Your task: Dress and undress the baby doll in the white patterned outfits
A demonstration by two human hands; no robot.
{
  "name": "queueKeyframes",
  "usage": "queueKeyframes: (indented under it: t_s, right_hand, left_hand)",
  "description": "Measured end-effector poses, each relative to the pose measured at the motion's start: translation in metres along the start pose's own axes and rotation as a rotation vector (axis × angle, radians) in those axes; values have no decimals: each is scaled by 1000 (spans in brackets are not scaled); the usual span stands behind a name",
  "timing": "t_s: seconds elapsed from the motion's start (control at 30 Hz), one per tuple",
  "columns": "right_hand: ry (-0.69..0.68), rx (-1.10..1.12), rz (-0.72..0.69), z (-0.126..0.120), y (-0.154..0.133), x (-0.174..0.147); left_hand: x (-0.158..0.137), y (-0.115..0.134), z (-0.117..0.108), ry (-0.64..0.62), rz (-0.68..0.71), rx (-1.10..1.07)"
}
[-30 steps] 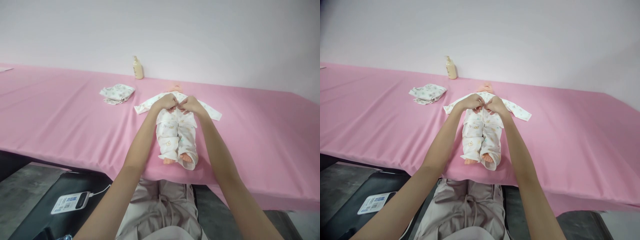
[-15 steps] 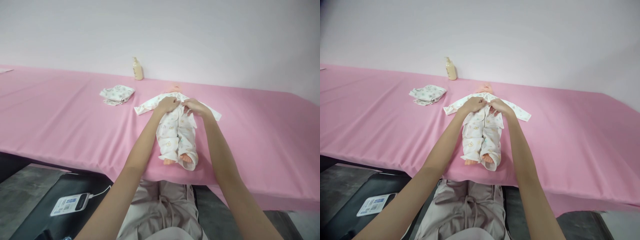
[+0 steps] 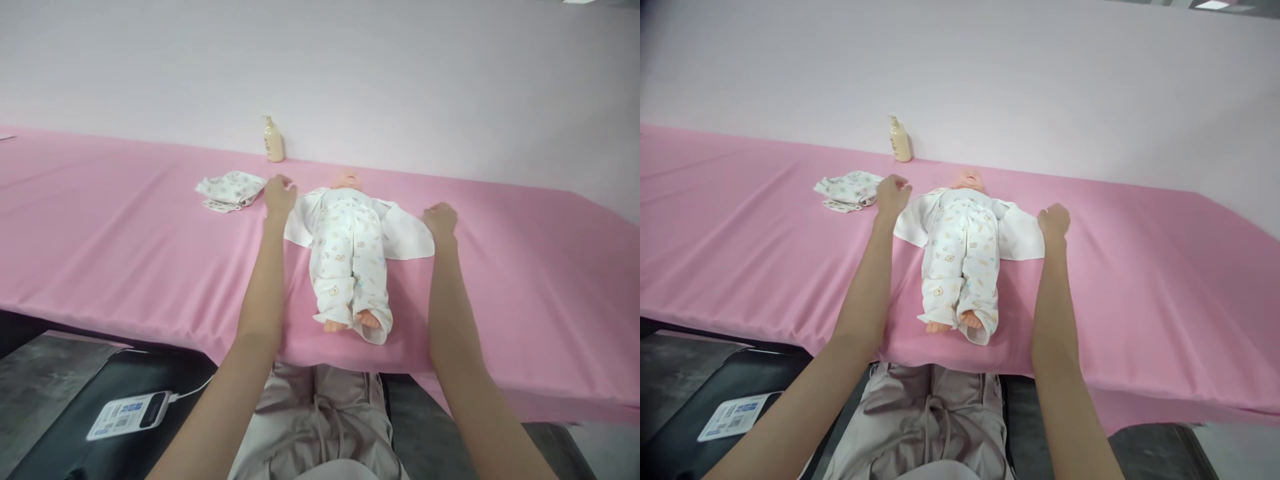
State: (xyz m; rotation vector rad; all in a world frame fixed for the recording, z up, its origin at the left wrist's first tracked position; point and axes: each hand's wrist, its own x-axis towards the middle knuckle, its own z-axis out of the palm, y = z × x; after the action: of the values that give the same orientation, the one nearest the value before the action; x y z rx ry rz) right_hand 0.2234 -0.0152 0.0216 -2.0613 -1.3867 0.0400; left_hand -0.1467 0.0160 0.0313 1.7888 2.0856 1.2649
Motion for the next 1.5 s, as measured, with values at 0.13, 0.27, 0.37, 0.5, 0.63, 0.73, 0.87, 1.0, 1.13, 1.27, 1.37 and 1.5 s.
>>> queueKeyframes:
  t_s: [0.13, 0.27, 0.37, 0.5, 0.63, 0.73, 0.87, 1.0, 1.13, 1.27, 1.37, 1.5]
  right_hand:
    - [-54, 244, -407, 40, -63, -26]
    - [-202, 212, -600, 79, -89, -62]
    - [-226, 257, -630, 84, -76, -76]
    - [-332, 296, -608, 66, -55, -96]
    - [-280, 186, -552, 45, -55, -127]
    - [-150, 16, -556, 37, -62, -142]
    - [-180, -140, -603, 31, -66, -146]
    - [-391, -51, -579, 12, -51, -146]
    - [-735, 134, -598, -15, -26, -158]
    - [-727, 116, -565, -21, -22, -168]
    - [-538, -43, -577, -13, -33, -173]
    - [-323, -153, -552, -9, -40, -188]
  left_hand:
    - [-24, 42, 40, -461, 310, -150]
    - [-56, 46, 57, -617, 367, -96]
    - [-72, 30, 42, -676, 373, -103]
    - [-82, 15, 12, -721, 456, -93]
    - [-98, 17, 4, -537, 523, -17]
    - [-119, 24, 7, -454, 506, 96]
    - [-145, 30, 3, -490, 442, 261]
    - [-158, 29, -20, -646, 436, 166]
    - [-171, 22, -45, -891, 462, 140]
    - [-175, 25, -49, -912, 455, 187]
    - [-173, 37, -41, -782, 536, 225]
    - [-179, 55, -31, -690, 675, 294]
